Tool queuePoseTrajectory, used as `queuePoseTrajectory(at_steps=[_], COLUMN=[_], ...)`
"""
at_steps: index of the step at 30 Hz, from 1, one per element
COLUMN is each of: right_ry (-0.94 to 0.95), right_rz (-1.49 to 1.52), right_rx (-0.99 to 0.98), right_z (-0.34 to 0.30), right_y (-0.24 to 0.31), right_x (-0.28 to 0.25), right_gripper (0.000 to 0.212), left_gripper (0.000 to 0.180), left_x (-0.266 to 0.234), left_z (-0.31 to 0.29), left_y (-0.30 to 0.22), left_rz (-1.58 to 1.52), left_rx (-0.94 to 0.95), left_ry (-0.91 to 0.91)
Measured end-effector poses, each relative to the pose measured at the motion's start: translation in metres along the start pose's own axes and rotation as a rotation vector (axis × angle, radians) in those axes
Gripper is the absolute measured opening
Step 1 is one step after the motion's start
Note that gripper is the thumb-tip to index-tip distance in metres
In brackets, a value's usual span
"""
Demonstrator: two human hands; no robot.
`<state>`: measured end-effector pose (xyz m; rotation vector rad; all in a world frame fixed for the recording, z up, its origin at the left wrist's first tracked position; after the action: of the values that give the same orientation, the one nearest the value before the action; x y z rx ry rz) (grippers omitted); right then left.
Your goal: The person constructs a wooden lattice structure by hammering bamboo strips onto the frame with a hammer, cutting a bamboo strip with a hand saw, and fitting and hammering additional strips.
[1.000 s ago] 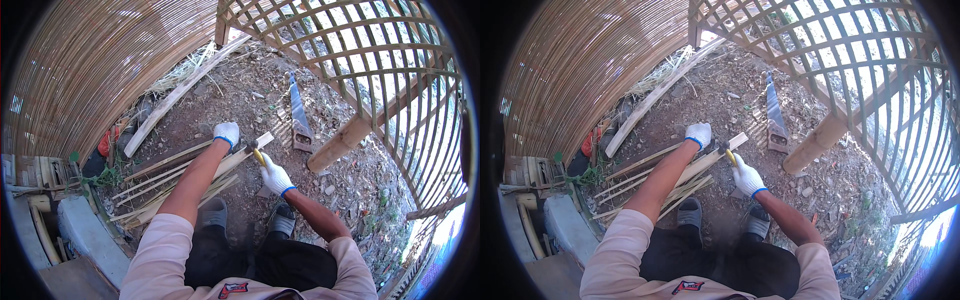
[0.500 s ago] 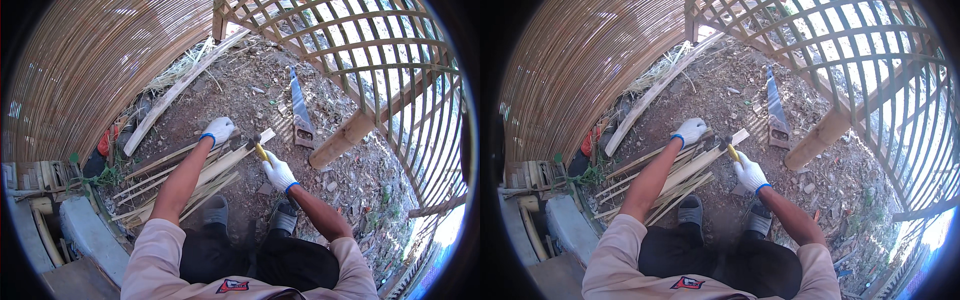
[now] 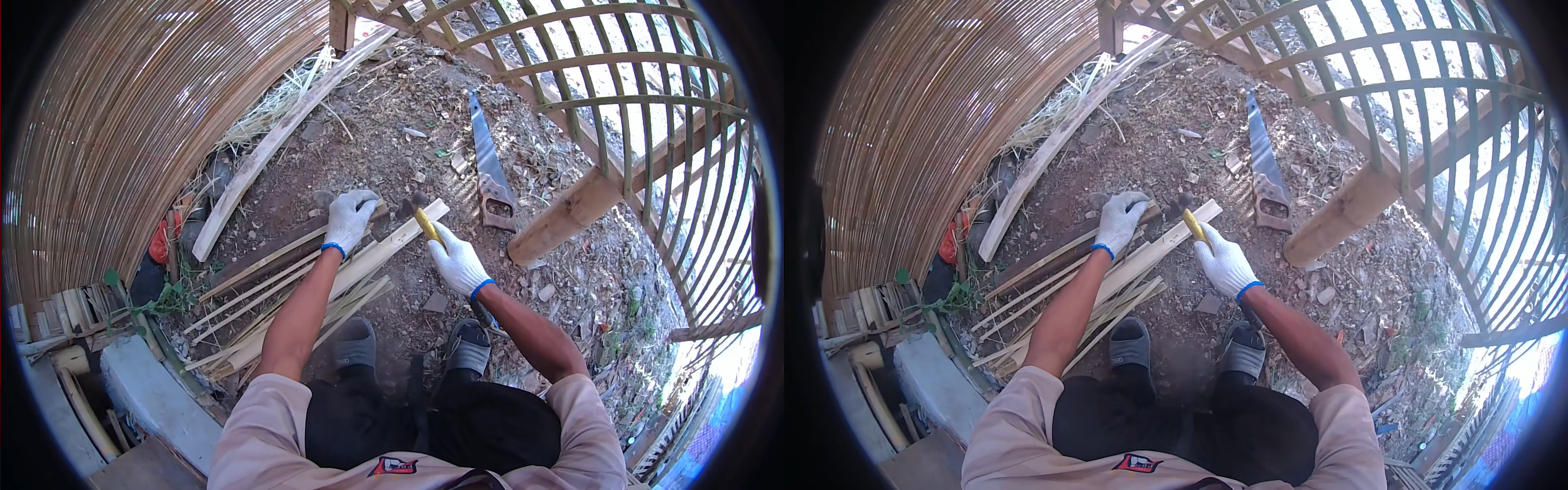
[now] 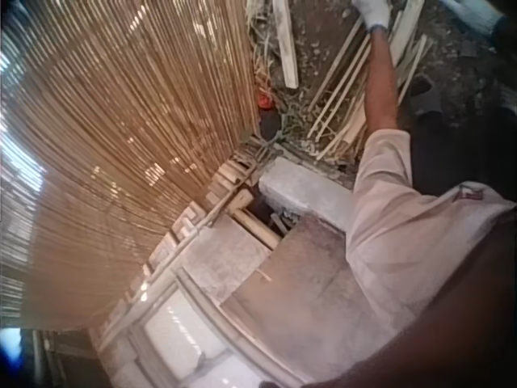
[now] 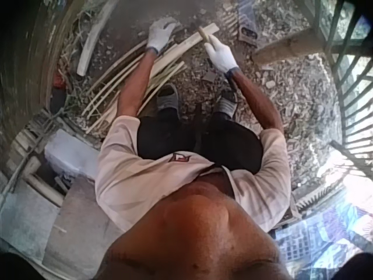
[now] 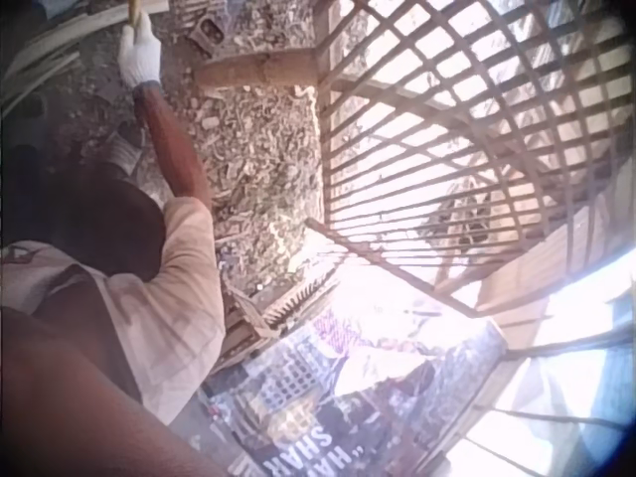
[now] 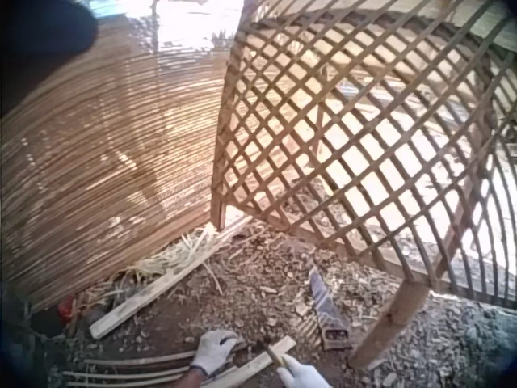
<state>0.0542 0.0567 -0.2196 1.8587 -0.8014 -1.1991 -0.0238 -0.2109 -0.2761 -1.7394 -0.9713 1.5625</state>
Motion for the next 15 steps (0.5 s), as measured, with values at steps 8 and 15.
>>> queuePoseTrajectory(at_steps=[8, 15], right_ry=[-0.012, -0.010], right_rz=[0.022, -0.060], right_rx=[-0.012, -0.104], right_z=[0.017, 0.027], right_y=[0.004, 0.012], right_x=[0.003, 0.001], right_gripper=[0.054, 0.053], left_gripper=[0.017, 0.017], left_x=[0.000, 0.002], left_z=[0.000, 0.000], left_y=[0.001, -0.005], left_rz=[0.031, 0.036], left_rx=[0.029, 0.001], left_ry=[-0.048, -0.040])
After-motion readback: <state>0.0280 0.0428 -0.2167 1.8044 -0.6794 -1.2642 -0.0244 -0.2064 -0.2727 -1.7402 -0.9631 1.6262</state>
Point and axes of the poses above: each hand's wrist, its own z-axis towards the middle knuckle, its own x-axis out of the palm, y = z × x, the point moved 2 cm from there along z, towards the middle knuckle, and after that the axes turned 5 degrees about -x, right-handed, at the moved point
